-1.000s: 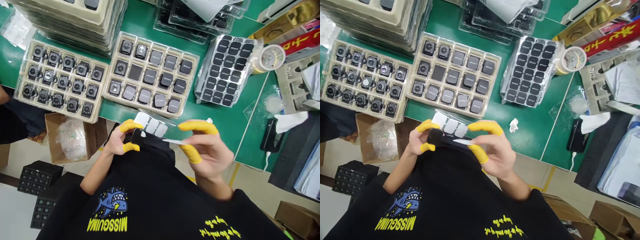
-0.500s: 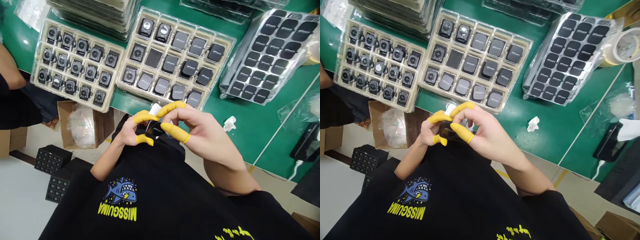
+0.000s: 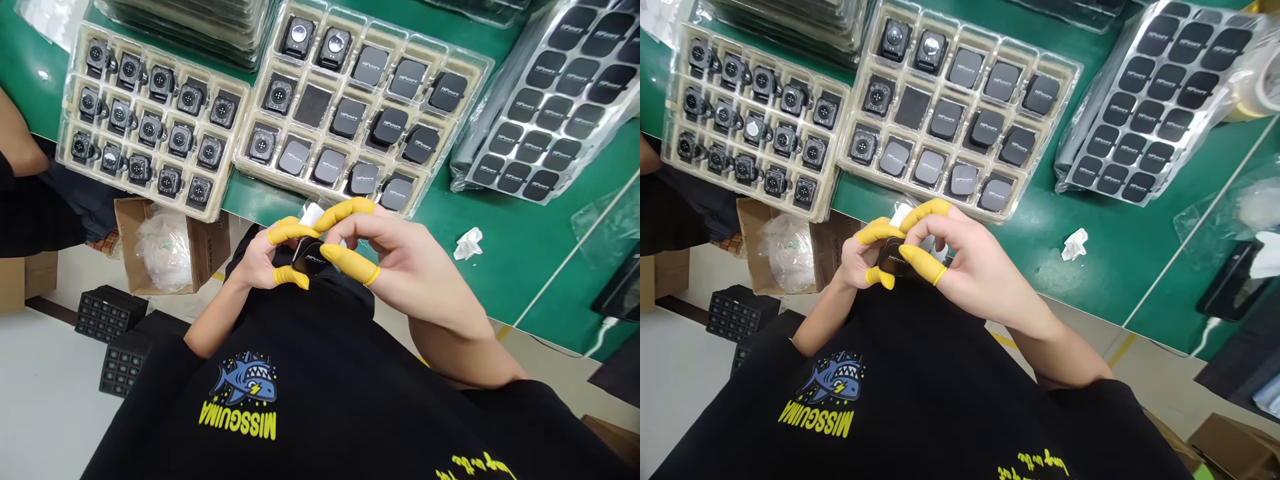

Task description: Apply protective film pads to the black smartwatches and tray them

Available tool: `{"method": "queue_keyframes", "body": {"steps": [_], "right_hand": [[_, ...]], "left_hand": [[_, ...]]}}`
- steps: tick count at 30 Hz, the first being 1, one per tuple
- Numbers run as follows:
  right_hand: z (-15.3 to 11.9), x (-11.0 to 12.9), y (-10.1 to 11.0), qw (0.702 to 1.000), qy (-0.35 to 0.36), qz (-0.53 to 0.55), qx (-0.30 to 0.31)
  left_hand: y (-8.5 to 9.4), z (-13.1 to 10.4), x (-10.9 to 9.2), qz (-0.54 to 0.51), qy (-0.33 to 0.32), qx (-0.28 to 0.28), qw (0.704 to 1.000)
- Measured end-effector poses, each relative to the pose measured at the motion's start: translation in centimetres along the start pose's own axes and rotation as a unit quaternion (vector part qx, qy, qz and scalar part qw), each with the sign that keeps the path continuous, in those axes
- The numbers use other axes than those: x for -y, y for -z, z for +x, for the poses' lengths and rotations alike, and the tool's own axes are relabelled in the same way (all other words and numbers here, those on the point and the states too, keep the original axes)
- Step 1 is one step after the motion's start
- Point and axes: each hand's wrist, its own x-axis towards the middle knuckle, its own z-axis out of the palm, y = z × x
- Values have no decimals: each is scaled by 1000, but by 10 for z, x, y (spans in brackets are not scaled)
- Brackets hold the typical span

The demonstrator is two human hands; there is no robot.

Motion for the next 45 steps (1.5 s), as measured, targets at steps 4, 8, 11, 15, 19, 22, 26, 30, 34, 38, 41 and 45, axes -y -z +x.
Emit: {"method": "queue_keyframes", "body": {"steps": [4, 8, 11, 15, 19, 22, 26, 30, 34, 38, 41, 45], "right_hand": [[1, -1, -1, 1000, 3, 12, -1], [1, -1, -2, 1000, 1, 13, -1], [0, -1, -3, 1000, 11, 11, -6], [0, -1, -3, 1000, 12, 0, -4], [0, 1, -3, 1000, 7, -7, -4], [0, 2, -4, 1000, 13, -13, -10], [0, 1, -5, 1000, 21, -19, -11], [0, 1, -5, 1000, 14, -23, -9], [1, 1, -4, 1000, 12, -20, -4], [1, 0, -4, 1000, 16, -20, -2], [1, -1, -4, 1000, 22, -18, -3], [0, -1, -5, 1000, 21, -18, -3]], "left_hand": [[-1, 0, 0, -2, 0, -4, 1000], [0, -1, 1, -2, 10, -1, 1000], [0, 0, -1, -4, 9, -3, 1000], [1, 1, -4, 1, 9, 0, 1000], [1, 1, -5, -3, 6, 2, 1000], [1, 0, -5, -14, -2, -1, 1000], [0, -2, -4, -18, 12, -5, 1000], [1, -4, -3, -20, 21, -5, 1000], [4, -4, -1, -6, 16, 4, 1000], [5, -5, 2, 4, 20, 7, 1000], [5, -5, 2, -7, 14, 9, 1000], [5, -5, 1, 0, 13, 6, 1000]]}}
